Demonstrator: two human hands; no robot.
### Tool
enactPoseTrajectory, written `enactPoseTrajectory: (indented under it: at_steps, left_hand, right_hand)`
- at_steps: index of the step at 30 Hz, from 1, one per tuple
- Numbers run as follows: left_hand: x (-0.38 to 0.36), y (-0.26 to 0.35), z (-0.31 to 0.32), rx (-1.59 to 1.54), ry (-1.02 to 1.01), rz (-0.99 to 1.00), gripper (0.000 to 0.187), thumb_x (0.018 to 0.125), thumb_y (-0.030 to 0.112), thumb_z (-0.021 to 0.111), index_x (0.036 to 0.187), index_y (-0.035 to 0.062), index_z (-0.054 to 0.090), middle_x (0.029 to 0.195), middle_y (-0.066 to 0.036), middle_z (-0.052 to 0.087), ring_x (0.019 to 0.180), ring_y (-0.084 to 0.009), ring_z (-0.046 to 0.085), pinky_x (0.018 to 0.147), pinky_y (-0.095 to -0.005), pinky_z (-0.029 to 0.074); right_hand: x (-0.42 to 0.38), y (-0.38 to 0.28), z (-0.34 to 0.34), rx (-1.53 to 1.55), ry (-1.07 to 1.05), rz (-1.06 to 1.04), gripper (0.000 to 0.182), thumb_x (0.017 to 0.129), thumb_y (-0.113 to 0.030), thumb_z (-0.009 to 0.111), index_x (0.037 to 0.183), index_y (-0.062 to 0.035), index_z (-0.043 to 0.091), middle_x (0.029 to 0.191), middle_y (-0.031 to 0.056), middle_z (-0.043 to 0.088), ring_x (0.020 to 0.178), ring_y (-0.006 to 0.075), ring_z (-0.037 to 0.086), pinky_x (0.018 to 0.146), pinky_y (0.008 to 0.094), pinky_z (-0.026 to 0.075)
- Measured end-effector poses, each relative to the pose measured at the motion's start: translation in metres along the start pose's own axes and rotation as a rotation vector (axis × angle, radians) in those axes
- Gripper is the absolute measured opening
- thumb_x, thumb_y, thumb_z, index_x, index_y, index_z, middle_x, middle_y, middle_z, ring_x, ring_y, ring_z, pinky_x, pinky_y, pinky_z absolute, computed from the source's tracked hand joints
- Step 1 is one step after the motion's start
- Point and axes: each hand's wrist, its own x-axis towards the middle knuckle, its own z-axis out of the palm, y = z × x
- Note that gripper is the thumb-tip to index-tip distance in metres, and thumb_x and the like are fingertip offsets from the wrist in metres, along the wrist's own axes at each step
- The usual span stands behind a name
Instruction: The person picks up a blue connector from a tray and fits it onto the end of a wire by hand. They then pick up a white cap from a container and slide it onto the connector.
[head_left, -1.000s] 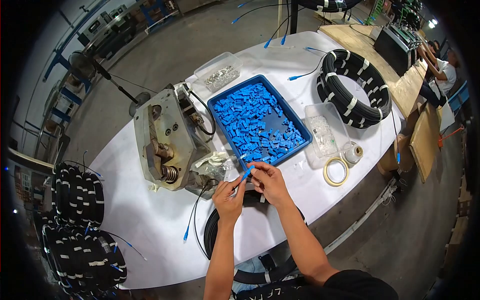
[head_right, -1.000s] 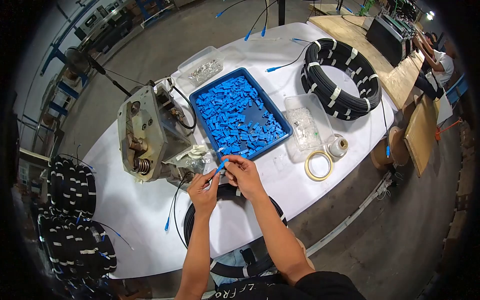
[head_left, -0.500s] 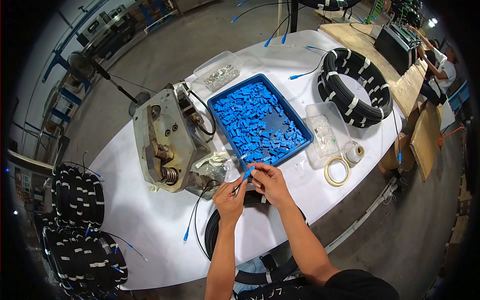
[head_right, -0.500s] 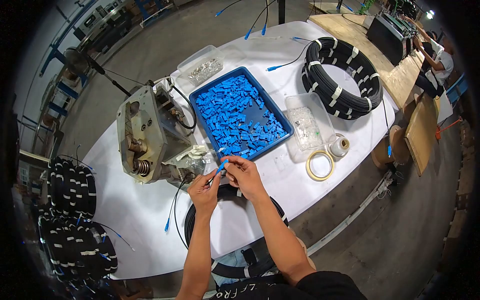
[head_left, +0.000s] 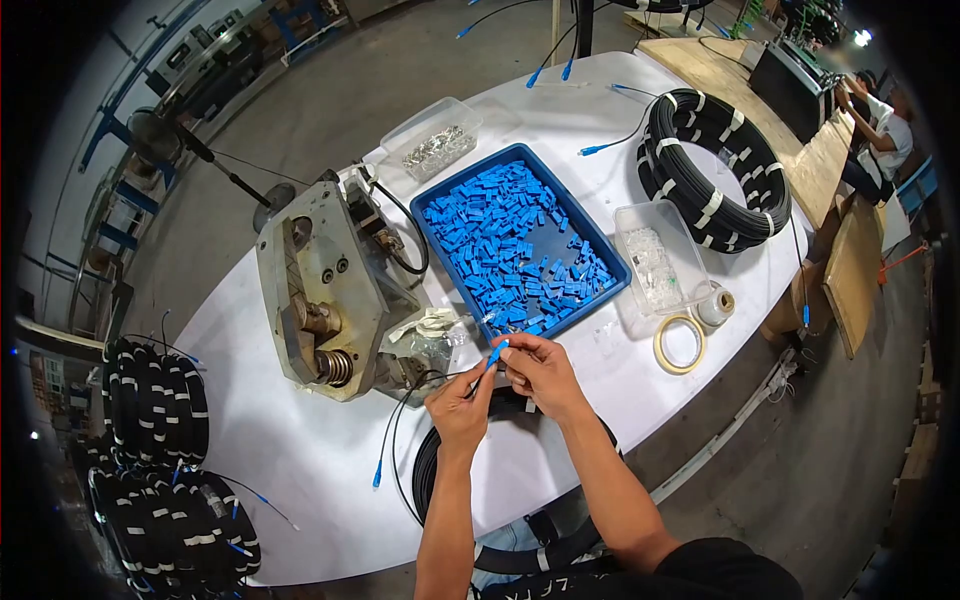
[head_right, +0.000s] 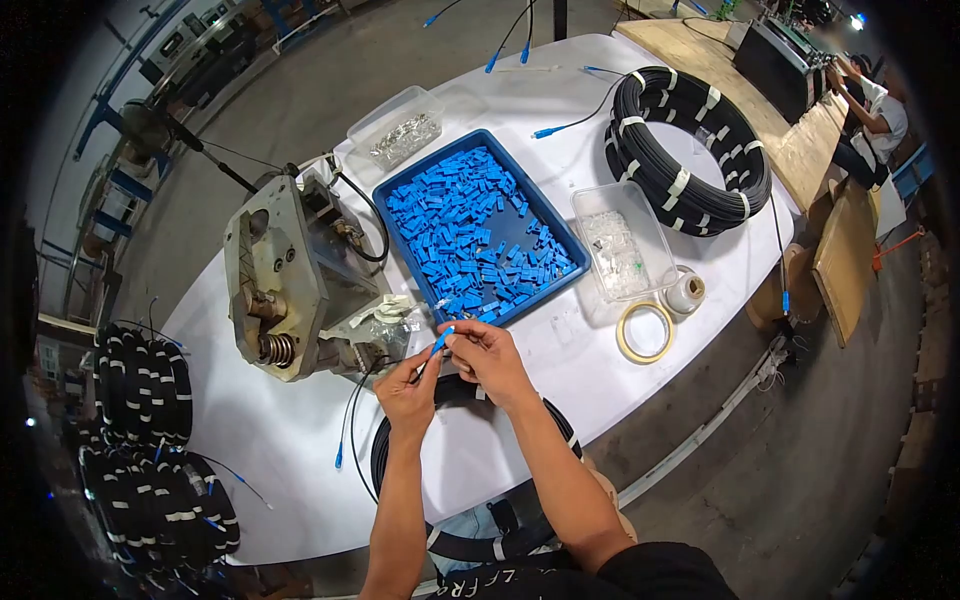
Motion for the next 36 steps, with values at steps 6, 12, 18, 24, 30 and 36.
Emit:
enactPoseTrajectory:
  at_steps: [6,12,18,24,30,36]
  left_hand:
    - [0.0,-0.002,-0.003,0.071,-0.037,-0.019,0.017,0.081,0.002,0.075,0.097,-0.0018,0.074,0.056,0.0,0.061,0.048,-0.001,0.042,0.044,-0.0201,0.031]
    - [0.003,-0.004,0.006,0.024,0.049,0.18,0.015,0.08,0.002,0.076,0.095,-0.0009,0.074,0.058,0.0,0.059,0.048,-0.0022,0.036,0.043,-0.022,0.026]
    - [0.003,0.004,0.005,0.005,-0.065,-0.034,0.017,0.077,0.002,0.079,0.094,0.0014,0.075,0.056,0.008,0.043,0.052,0.0005,0.028,0.046,-0.0207,0.019]
    - [-0.009,0.012,0.011,0.063,-0.202,0.023,0.019,0.087,0.005,0.069,0.105,0.002,0.071,0.055,0.006,0.039,0.05,-0.0016,0.029,0.045,-0.0216,0.021]
    - [-0.025,0.026,0.05,0.033,-0.206,0.036,0.014,0.09,0.001,0.06,0.102,-0.004,0.065,0.059,-0.001,0.057,0.055,-0.0021,0.048,0.048,-0.0206,0.036]
    - [-0.022,0.021,0.066,-0.105,-0.239,-0.079,0.012,0.093,0.002,0.06,0.102,-0.005,0.063,0.078,-0.004,0.067,0.071,-0.0062,0.06,0.063,-0.0204,0.048]
  right_hand:
    - [-0.001,-0.001,0.0,-0.014,0.008,0.017,0.02,0.092,-0.008,0.062,0.11,0.0008,0.064,0.073,-0.0032,0.054,0.055,0.002,0.039,0.045,0.0188,0.026]
    - [0.0,-0.002,0.0,-0.015,-0.002,0.011,0.02,0.092,-0.007,0.062,0.11,0.0007,0.064,0.072,-0.0037,0.052,0.055,0.0019,0.039,0.045,0.0188,0.027]
    - [-0.004,0.002,-0.003,0.01,0.034,-0.034,0.02,0.092,-0.005,0.061,0.11,0.0012,0.064,0.074,-0.0032,0.053,0.058,0.0012,0.042,0.047,0.0184,0.031]
    - [-0.016,0.018,-0.005,-0.471,0.207,-0.584,0.022,0.092,0.002,0.054,0.112,0.0036,0.062,0.086,0.0014,0.057,0.069,0.0049,0.052,0.06,0.021,0.044]
    - [-0.022,-0.006,-0.007,-0.643,0.421,-0.883,0.022,0.086,-0.001,0.054,0.106,0.0011,0.064,0.08,0.01,0.052,0.064,0.0185,0.051,0.059,0.0298,0.042]
    - [-0.022,-0.016,-0.014,-0.661,0.478,-0.936,0.023,0.088,-0.002,0.052,0.107,0.0027,0.064,0.082,0.0098,0.053,0.065,0.0159,0.051,0.058,0.0281,0.042]
